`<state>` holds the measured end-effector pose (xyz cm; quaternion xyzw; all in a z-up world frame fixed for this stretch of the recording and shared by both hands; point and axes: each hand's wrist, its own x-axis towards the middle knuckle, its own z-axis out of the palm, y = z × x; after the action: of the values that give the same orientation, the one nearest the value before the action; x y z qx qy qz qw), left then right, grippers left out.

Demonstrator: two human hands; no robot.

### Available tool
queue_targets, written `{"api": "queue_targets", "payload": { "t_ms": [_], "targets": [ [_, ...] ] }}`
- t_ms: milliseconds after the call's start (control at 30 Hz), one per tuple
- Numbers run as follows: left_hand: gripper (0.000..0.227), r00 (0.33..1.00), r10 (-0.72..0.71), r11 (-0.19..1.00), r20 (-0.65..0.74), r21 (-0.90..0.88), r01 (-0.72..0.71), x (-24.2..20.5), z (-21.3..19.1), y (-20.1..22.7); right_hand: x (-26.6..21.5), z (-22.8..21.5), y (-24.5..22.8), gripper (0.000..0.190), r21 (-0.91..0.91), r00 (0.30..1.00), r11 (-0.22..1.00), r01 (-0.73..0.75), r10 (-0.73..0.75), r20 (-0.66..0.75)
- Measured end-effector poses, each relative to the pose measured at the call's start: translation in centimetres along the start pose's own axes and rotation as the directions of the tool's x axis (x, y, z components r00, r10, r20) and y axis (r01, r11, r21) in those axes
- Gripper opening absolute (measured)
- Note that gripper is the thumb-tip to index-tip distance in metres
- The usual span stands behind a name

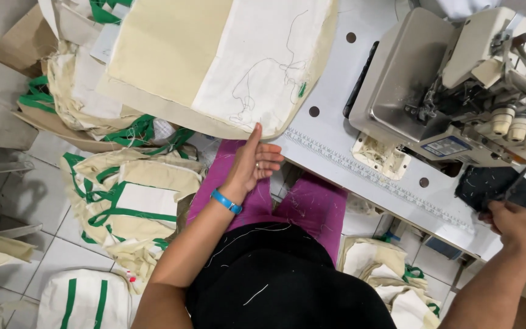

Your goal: Trimming excess fabric and positioning tote bags for sewing on an overlock machine.

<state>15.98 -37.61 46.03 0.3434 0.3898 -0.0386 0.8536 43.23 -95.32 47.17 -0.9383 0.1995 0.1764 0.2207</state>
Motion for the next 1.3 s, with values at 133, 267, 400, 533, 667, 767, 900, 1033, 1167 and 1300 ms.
{"api": "queue_targets", "payload": {
  "t_ms": [133,267,400,533,667,767,900,1033,1167,1300],
  "targets": [
    [0.047,0.997,-0.058,0.996,-0.052,0.058,0.061,1.3,0.8,-0.4,-3.3,-0.6,0.3,0.009,0.761,0.991,0.640,-0.108,0.133,0.029],
    [0.034,0.996,-0.051,0.998,-0.071,-0.050,0.048,2.3,0.3,-1.8,-17.7,4.7,-0.6,0.014,0.870,0.896,0.293,0.397,-0.327,-0.299],
    [0.029,0.992,0.002,0.992,-0.127,-0.128,-0.018,3.5,0.2,-3.0,-22.5,7.0,-3.5,0.072,0.756,0.221,0.108,0.646,-0.974,-0.050],
    [0.028,0.986,0.091,0.995,-0.137,-0.018,-0.094,2.3,0.6,-3.7,-26.0,13.5,-7.4,0.071,0.896,-0.068,0.347,0.276,-0.923,0.379],
    [0.025,0.944,0.261,0.965,-0.202,0.027,-0.261,0.7,0.2,-4.5,-26.6,16.2,-12.4,0.065,0.513,0.045,0.851,0.109,-0.520,0.853],
    [0.024,0.922,0.305,0.952,-0.240,0.047,-0.303,0.5,-0.7,-5.3,-24.6,18.1,-11.7,0.056,0.457,0.093,0.888,0.057,-0.461,0.883],
    [0.026,0.916,0.317,0.947,-0.245,0.029,-0.320,-0.4,-1.3,-5.1,-24.1,18.3,-14.8,0.045,0.394,0.152,0.905,0.160,-0.417,0.896],
    [0.023,0.924,0.293,0.951,-0.245,-0.020,-0.307,-0.7,-2.2,-4.9,-24.0,17.9,-16.1,0.037,0.346,0.137,0.928,0.137,-0.363,0.922],
    [0.028,0.926,0.305,0.941,-0.225,-0.079,-0.329,-1.2,-3.1,-5.5,-21.8,18.5,-15.4,0.034,0.330,0.114,0.931,0.153,-0.348,0.930],
    [0.029,0.909,0.345,0.926,-0.235,-0.073,-0.370,1.6,-5.7,-9.8,-20.6,19.4,-15.7,0.031,0.311,0.078,0.917,0.248,-0.339,0.937]
  ]
}}
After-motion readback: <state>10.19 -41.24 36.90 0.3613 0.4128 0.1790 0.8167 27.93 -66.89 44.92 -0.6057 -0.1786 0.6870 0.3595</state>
